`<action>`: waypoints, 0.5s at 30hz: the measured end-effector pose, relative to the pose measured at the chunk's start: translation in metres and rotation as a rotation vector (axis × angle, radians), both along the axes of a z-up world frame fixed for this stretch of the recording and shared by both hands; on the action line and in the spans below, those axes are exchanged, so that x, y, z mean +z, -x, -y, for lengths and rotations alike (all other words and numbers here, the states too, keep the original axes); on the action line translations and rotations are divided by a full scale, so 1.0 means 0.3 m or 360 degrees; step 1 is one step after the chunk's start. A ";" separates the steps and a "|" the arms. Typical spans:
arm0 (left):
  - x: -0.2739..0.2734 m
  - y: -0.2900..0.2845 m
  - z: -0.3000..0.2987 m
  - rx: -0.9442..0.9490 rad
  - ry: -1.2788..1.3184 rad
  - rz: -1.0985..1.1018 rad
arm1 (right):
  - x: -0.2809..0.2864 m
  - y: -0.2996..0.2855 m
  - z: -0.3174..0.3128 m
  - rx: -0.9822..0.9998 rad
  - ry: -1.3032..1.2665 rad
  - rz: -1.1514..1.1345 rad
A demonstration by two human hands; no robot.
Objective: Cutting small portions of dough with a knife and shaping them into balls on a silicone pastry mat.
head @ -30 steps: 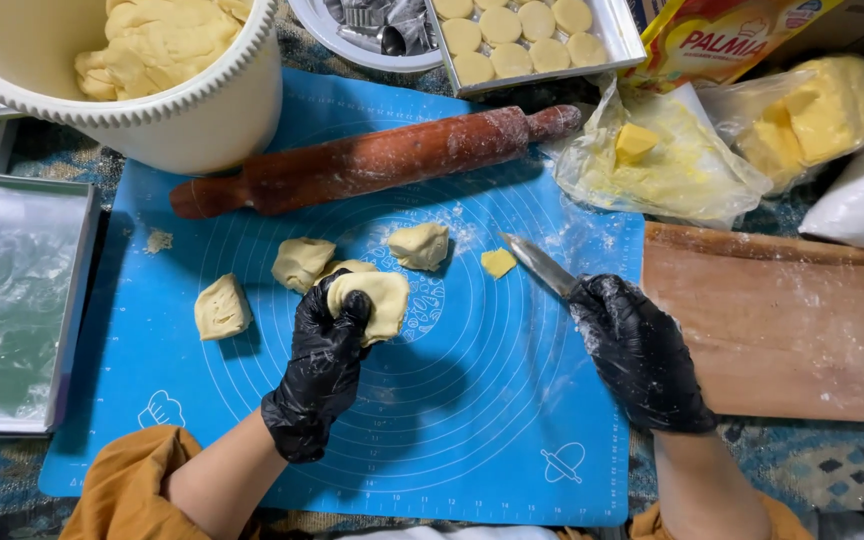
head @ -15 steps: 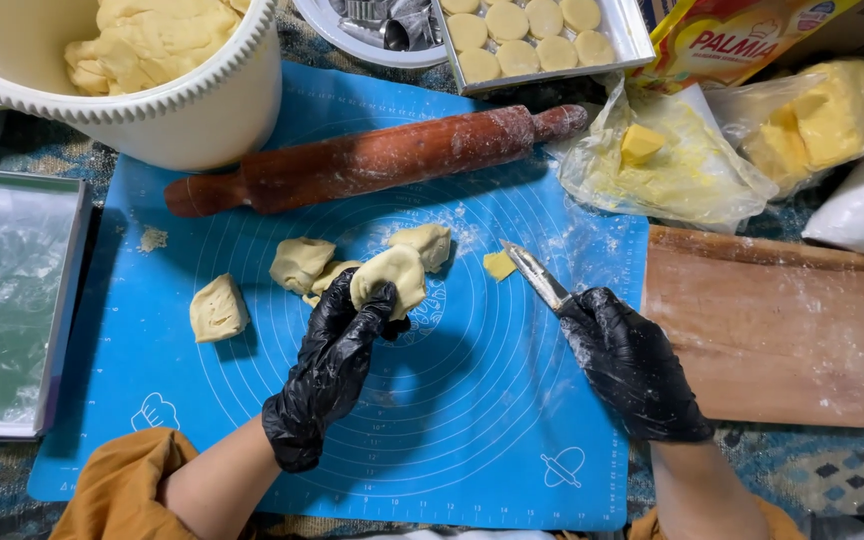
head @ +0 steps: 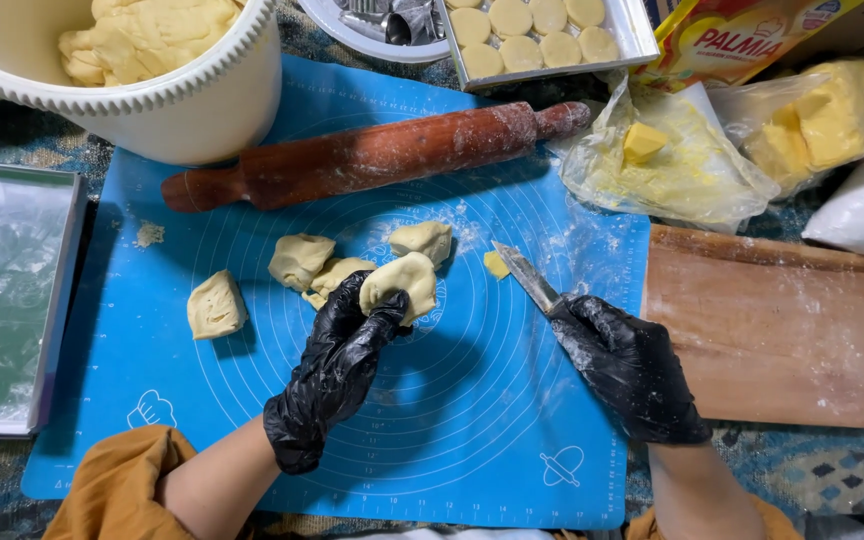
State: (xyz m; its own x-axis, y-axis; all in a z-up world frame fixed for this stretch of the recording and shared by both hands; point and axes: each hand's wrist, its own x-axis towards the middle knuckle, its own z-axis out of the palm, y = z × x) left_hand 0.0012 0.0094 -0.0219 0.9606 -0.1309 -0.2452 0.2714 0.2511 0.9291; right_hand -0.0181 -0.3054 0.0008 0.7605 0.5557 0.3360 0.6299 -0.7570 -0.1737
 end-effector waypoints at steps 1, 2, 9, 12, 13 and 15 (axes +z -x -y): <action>0.000 0.001 -0.001 0.0001 0.0001 -0.0001 | 0.018 0.003 -0.016 0.0001 0.0001 -0.0001; 0.000 0.001 -0.002 -0.0011 -0.0022 0.0060 | 0.035 0.005 -0.033 -0.0199 -0.0203 -0.0244; -0.010 0.001 -0.005 -0.0056 -0.0093 0.0182 | 0.167 -0.022 -0.192 -0.1265 -0.0605 -0.0989; -0.006 0.000 -0.004 -0.0061 -0.0097 0.0185 | 0.030 0.014 -0.037 -0.0086 -0.0126 -0.0151; -0.015 0.002 -0.003 -0.0061 -0.0096 0.0186 | 0.040 0.016 -0.041 -0.0087 -0.0125 -0.0150; -0.033 0.006 -0.001 -0.0033 0.0063 0.0143 | 0.060 0.019 -0.048 -0.0003 -0.0186 -0.0265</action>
